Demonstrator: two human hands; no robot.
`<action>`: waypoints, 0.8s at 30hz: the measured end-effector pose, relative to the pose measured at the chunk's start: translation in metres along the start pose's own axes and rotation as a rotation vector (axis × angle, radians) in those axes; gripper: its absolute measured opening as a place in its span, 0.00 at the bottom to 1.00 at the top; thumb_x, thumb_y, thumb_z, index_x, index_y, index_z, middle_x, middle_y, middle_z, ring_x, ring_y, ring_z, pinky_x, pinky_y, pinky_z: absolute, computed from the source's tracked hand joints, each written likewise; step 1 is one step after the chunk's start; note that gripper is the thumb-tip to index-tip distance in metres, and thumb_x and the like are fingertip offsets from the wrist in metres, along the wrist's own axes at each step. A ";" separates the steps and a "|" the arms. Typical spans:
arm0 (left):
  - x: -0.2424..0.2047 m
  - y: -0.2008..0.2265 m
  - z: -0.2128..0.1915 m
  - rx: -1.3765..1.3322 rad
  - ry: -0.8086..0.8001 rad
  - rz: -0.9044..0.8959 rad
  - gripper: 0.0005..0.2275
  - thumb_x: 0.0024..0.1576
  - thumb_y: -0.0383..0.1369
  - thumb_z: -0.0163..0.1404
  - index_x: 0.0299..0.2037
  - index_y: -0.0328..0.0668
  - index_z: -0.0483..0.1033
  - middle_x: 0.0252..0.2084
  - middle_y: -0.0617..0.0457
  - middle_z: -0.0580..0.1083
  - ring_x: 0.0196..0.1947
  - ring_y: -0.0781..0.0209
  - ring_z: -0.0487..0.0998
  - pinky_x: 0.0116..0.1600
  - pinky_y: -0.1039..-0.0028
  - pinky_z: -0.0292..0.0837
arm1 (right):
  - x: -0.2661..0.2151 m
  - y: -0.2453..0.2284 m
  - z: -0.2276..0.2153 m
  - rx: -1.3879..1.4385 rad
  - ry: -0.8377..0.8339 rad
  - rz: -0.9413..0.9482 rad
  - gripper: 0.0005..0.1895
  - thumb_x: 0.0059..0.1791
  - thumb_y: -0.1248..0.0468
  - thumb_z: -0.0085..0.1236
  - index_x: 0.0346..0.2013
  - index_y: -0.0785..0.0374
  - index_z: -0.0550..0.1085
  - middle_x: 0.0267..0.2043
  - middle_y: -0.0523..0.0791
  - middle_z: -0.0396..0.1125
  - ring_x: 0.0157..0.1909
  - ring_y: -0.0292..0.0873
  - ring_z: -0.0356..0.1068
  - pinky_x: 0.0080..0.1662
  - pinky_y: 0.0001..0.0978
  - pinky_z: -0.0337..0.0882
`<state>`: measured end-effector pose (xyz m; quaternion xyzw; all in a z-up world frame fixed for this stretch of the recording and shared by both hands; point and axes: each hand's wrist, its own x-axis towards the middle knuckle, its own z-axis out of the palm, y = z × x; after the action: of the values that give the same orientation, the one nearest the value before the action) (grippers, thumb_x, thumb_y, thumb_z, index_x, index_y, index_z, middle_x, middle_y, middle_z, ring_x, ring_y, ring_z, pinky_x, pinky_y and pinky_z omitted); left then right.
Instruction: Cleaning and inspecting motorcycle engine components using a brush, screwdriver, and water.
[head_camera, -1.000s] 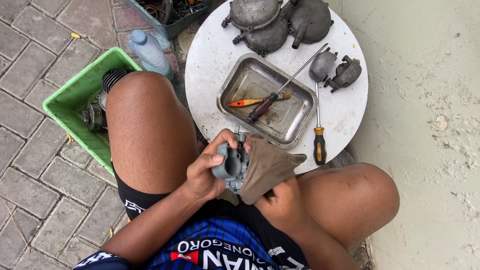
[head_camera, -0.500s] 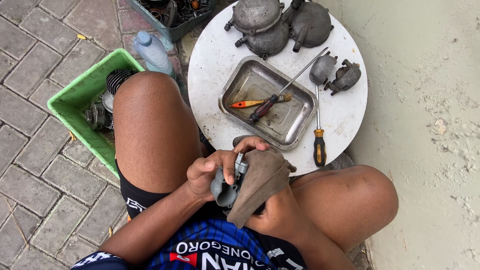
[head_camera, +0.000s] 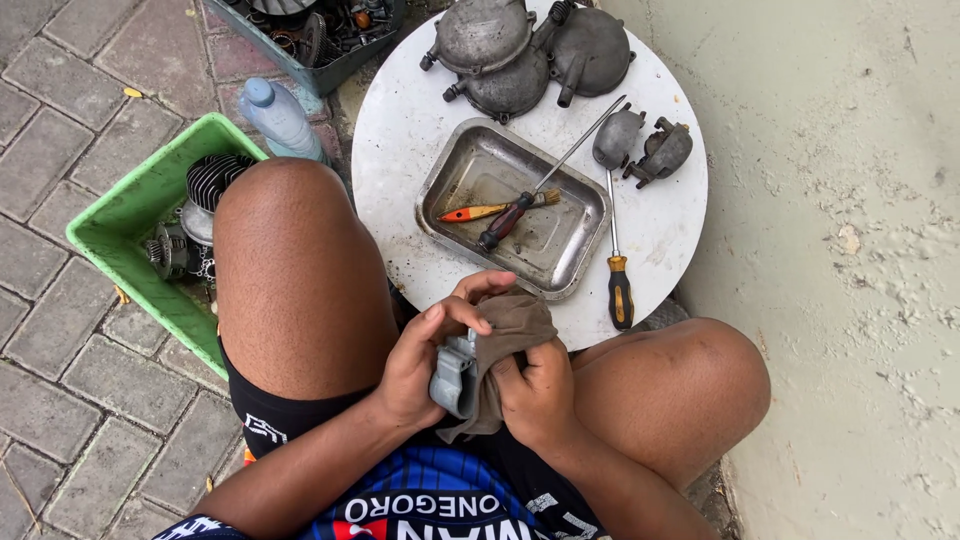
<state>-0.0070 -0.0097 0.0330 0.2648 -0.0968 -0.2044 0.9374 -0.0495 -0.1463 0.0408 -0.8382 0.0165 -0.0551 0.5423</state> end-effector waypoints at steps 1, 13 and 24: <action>-0.001 -0.004 0.002 0.045 0.095 0.013 0.15 0.65 0.41 0.40 0.37 0.42 0.78 0.64 0.37 0.66 0.67 0.49 0.64 0.70 0.59 0.58 | 0.000 0.000 0.002 -0.025 0.072 -0.017 0.11 0.53 0.61 0.48 0.42 0.63 0.77 0.44 0.46 0.77 0.47 0.46 0.76 0.51 0.37 0.72; -0.017 -0.009 0.021 0.644 0.321 0.175 0.13 0.62 0.39 0.51 0.47 0.38 0.69 0.47 0.48 0.71 0.50 0.59 0.73 0.56 0.72 0.71 | 0.009 0.007 0.007 0.816 0.472 0.855 0.12 0.55 0.63 0.51 0.44 0.70 0.75 0.38 0.56 0.74 0.37 0.50 0.73 0.40 0.41 0.74; -0.035 -0.012 0.017 0.596 0.088 0.087 0.28 0.65 0.50 0.46 0.66 0.37 0.55 0.69 0.36 0.64 0.70 0.48 0.65 0.73 0.61 0.57 | -0.001 0.014 -0.004 0.787 0.361 0.593 0.11 0.51 0.68 0.53 0.43 0.73 0.77 0.44 0.56 0.76 0.47 0.50 0.75 0.52 0.39 0.74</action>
<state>-0.0468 -0.0118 0.0378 0.5326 -0.1229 -0.1152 0.8294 -0.0510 -0.1558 0.0295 -0.5075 0.3241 -0.0449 0.7971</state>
